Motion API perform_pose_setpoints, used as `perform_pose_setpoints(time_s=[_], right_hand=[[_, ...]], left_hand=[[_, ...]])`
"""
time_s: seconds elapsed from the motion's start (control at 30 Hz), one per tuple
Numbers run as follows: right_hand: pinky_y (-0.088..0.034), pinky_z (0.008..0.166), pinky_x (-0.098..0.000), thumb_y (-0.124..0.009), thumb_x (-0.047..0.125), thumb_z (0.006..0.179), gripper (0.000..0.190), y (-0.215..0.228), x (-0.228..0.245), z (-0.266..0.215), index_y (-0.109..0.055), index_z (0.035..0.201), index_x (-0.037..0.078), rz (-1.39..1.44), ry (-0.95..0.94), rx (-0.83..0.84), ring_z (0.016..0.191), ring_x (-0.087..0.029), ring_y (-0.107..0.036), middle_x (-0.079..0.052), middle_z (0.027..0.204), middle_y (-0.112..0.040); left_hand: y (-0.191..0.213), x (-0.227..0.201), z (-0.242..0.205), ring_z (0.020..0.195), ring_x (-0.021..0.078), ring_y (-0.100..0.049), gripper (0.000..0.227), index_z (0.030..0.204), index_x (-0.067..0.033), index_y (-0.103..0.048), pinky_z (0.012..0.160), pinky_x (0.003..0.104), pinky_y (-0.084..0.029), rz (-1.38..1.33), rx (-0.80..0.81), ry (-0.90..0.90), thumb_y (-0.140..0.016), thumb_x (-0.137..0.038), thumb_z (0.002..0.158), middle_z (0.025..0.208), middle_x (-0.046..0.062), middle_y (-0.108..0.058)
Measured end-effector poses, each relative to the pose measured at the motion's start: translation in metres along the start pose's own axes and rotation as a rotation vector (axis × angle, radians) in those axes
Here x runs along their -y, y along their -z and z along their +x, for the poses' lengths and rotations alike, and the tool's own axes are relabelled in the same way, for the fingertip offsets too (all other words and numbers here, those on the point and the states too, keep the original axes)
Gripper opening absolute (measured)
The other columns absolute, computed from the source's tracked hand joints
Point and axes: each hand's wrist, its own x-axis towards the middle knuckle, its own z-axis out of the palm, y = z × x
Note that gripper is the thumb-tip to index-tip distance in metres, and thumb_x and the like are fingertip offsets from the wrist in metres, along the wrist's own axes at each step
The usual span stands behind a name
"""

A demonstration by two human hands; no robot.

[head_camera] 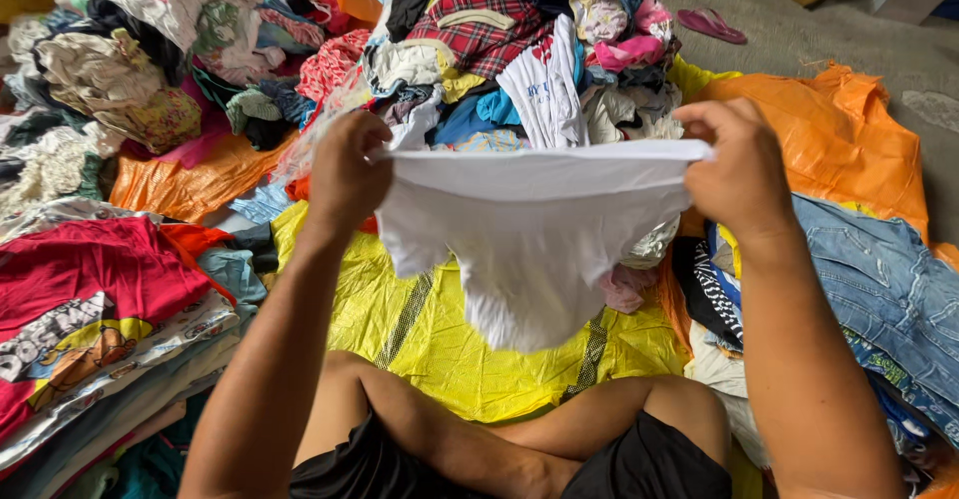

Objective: The person sorts through piles of clothing while sitting on the floor, handling items such as a child's tank top, a red t-shirt, a white t-shirt, and a small patterned dress.

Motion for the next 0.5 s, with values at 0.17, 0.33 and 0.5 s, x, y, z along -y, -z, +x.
perform_pose_setpoints(time_s=[0.17, 0.33, 0.5], right_hand=[[-0.053, 0.089, -0.0282, -0.057, -0.006, 0.087, 0.045, -0.013, -0.012, 0.019, -0.080, 0.124, 0.008, 0.380, -0.266, -0.094, 0.105, -0.015, -0.068, -0.006, 0.117, -0.076], [-0.047, 0.081, -0.0215, -0.062, 0.008, 0.088, 0.030, -0.019, 0.001, 0.026, -0.079, 0.112, 0.013, 0.835, -0.411, -0.007, 0.091, -0.008, -0.062, 0.002, 0.106, -0.076], [-0.049, 0.080, -0.0237, -0.090, 0.020, 0.100, 0.018, 0.003, -0.003, 0.029, -0.078, 0.109, 0.010, 0.562, -0.381, 0.139, 0.094, -0.011, -0.066, -0.002, 0.104, -0.076]], left_hand=[[0.040, -0.027, 0.018, 0.086, 0.0129, -0.059, 0.022, 0.101, -0.0138, -0.074, 0.074, 0.028, -0.046, -0.308, 0.003, 0.268, -0.060, -0.002, 0.089, 0.095, -0.001, -0.070], [0.048, -0.042, 0.028, 0.081, 0.0119, -0.052, 0.026, 0.097, -0.0189, -0.076, 0.069, 0.031, -0.036, -0.389, 0.017, 0.253, -0.051, -0.023, 0.094, 0.089, -0.002, -0.063], [0.077, -0.048, 0.028, 0.061, 0.0186, -0.063, 0.067, 0.115, -0.0110, -0.069, 0.058, 0.040, -0.051, 0.087, 0.248, -0.171, -0.064, -0.076, 0.100, 0.076, 0.006, -0.071]])
